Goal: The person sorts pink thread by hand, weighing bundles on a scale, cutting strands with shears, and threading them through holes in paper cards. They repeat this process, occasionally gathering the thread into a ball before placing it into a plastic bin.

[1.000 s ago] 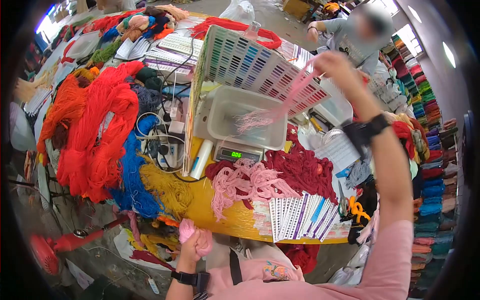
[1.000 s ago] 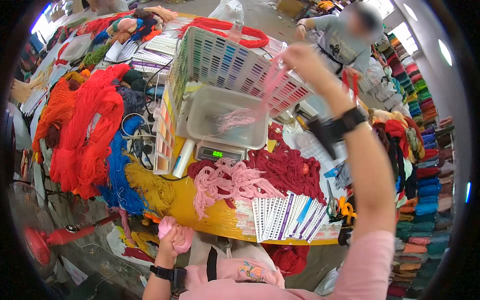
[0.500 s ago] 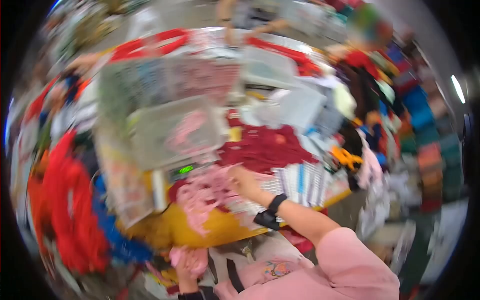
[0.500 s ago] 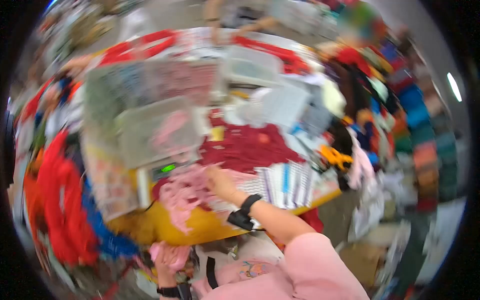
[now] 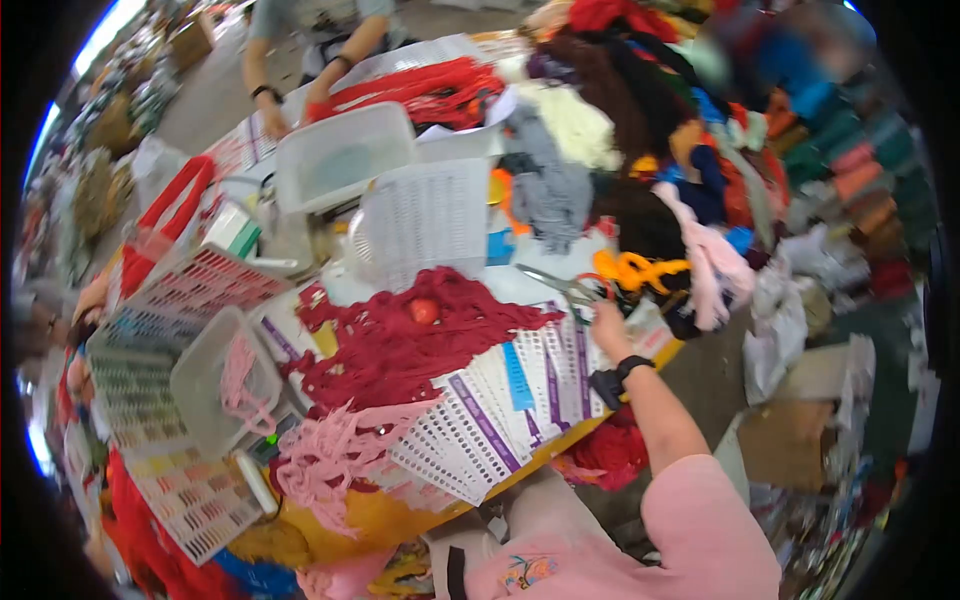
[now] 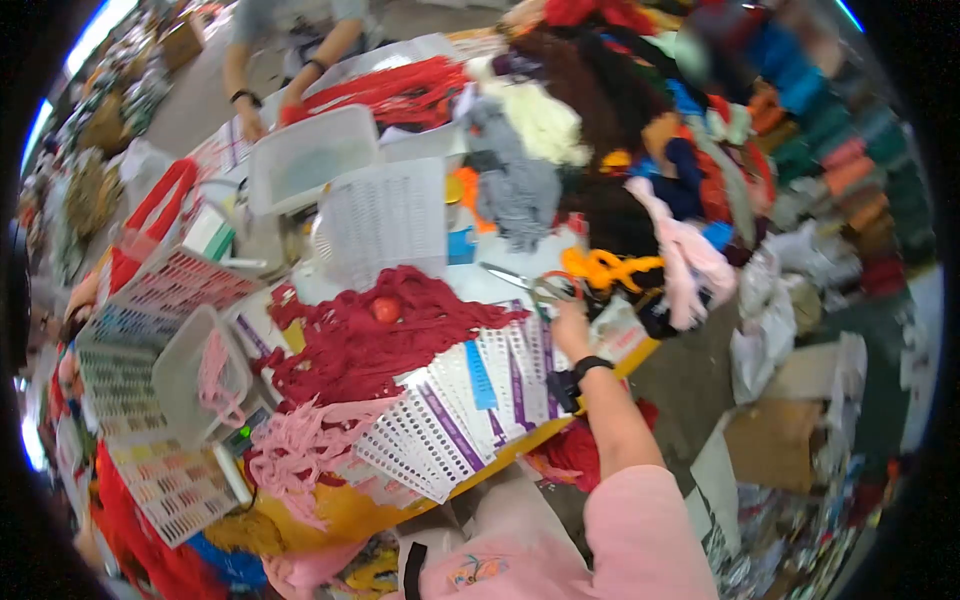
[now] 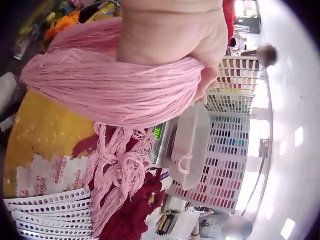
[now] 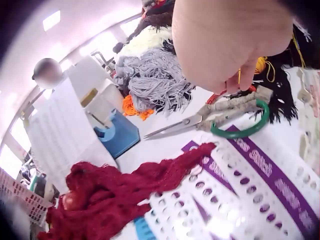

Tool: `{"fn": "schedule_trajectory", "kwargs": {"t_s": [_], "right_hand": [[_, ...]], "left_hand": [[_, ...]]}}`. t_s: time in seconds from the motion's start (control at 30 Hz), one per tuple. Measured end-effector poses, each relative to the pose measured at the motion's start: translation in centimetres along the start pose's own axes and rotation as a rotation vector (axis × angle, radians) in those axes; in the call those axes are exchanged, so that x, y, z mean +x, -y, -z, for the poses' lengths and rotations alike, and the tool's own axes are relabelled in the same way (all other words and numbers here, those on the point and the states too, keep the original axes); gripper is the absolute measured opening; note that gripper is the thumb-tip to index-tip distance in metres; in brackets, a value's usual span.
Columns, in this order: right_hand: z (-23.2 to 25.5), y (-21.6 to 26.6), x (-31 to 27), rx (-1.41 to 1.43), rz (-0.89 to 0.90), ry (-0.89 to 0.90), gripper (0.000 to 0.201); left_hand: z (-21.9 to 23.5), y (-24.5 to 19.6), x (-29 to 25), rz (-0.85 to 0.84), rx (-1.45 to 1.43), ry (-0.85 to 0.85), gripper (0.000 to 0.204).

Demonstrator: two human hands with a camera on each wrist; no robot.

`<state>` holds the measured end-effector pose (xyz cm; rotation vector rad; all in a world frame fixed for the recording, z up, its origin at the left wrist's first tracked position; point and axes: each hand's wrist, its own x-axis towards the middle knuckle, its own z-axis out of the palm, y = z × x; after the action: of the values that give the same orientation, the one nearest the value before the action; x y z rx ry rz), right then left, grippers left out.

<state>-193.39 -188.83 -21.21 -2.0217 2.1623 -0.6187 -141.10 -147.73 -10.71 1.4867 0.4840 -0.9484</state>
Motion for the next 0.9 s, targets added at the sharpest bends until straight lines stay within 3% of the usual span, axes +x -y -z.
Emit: {"fn": "schedule_trajectory", "kwargs": {"t_s": [0.03, 0.07, 0.1, 0.13, 0.23, 0.27, 0.3, 0.37, 0.4, 0.43, 0.47, 0.53, 0.6, 0.67, 0.73, 0.8, 0.87, 0.9], "right_hand": [[0.4, -0.3, 2.4, -0.044, -0.074, 0.285, 0.023], [0.6, -0.1, 3.8, -0.068, -0.067, 0.333, 0.027], [-0.2, -0.4, 4.7, -0.054, 0.125, 0.194, 0.029], [-0.4, -0.3, 6.0, -0.013, 0.163, 0.314, 0.033], [-2.7, -1.5, 7.3, -0.131, 0.304, 0.413, 0.046], [-3.5, -1.9, 7.4, -0.15, 0.368, 0.376, 0.052], [-2.5, 0.0, 7.6, -0.259, 0.25, 0.529, 0.057], [-3.4, -1.0, 7.6, -0.245, 0.318, 0.518, 0.061], [-3.5, -1.3, 7.7, -0.149, 0.335, 0.512, 0.061], [-3.3, -1.4, 7.9, -0.16, 0.321, 0.556, 0.063], [-3.2, -2.1, 7.9, -0.152, 0.342, 0.569, 0.065], [-1.9, -2.1, 7.9, -0.045, 0.284, 0.619, 0.064], [-1.1, -2.9, 7.2, 0.165, 0.231, 0.546, 0.062], [1.9, -1.9, 6.5, 0.053, 0.223, 0.548, 0.058], [4.9, -1.4, 4.6, 0.145, 0.238, 0.534, 0.056], [6.3, -2.3, 1.7, 0.345, 0.161, 0.558, 0.056], [8.0, 0.2, -1.3, 0.37, -0.041, 0.658, 0.054], [7.6, 1.7, -2.9, 0.404, 0.094, 0.648, 0.052]], "left_hand": [[-2.1, -0.3, -0.4, 0.096, -0.388, 0.193, 0.022], [-3.8, -0.7, -0.8, 0.168, -0.773, 0.404, 0.026], [-5.4, -0.8, -1.2, 0.117, -0.765, 0.363, 0.026], [-6.9, -0.9, -1.4, 0.069, -0.759, 0.325, 0.025], [-8.9, -1.3, 0.6, -0.073, -0.665, 0.332, 0.02], [-7.9, -1.2, 2.2, -0.216, -0.379, 0.261, 0.017], [-11.4, -1.8, 0.7, -0.325, -0.169, 0.03, 0.014], [-12.5, -1.7, 2.3, -0.306, -0.2, -0.115, 0.009], [-12.5, -2.0, 2.9, -0.306, -0.213, 0.065, 0.009], [-13.9, -2.2, 3.2, -0.282, -0.259, -0.045, 0.004], [-13.9, -2.2, 4.1, -0.332, -0.255, 0.115, 0.008], [-13.9, -2.1, 6.5, -0.339, -0.275, 0.07, 0.011], [-13.5, -1.9, 9.2, -0.387, -0.238, 0.033, 0.017], [-13.7, -2.8, 10.5, -0.439, -0.197, -0.002, 0.023], [-14.4, -4.4, 11.1, -0.468, -0.128, -0.123, 0.033], [-14.0, -5.4, 13.0, -0.483, -0.147, -0.114, 0.04], [-13.7, -5.9, 15.6, -0.556, -0.151, -0.129, 0.044], [-14.0, -6.5, 16.0, -0.556, -0.178, -0.056, 0.051]]}}
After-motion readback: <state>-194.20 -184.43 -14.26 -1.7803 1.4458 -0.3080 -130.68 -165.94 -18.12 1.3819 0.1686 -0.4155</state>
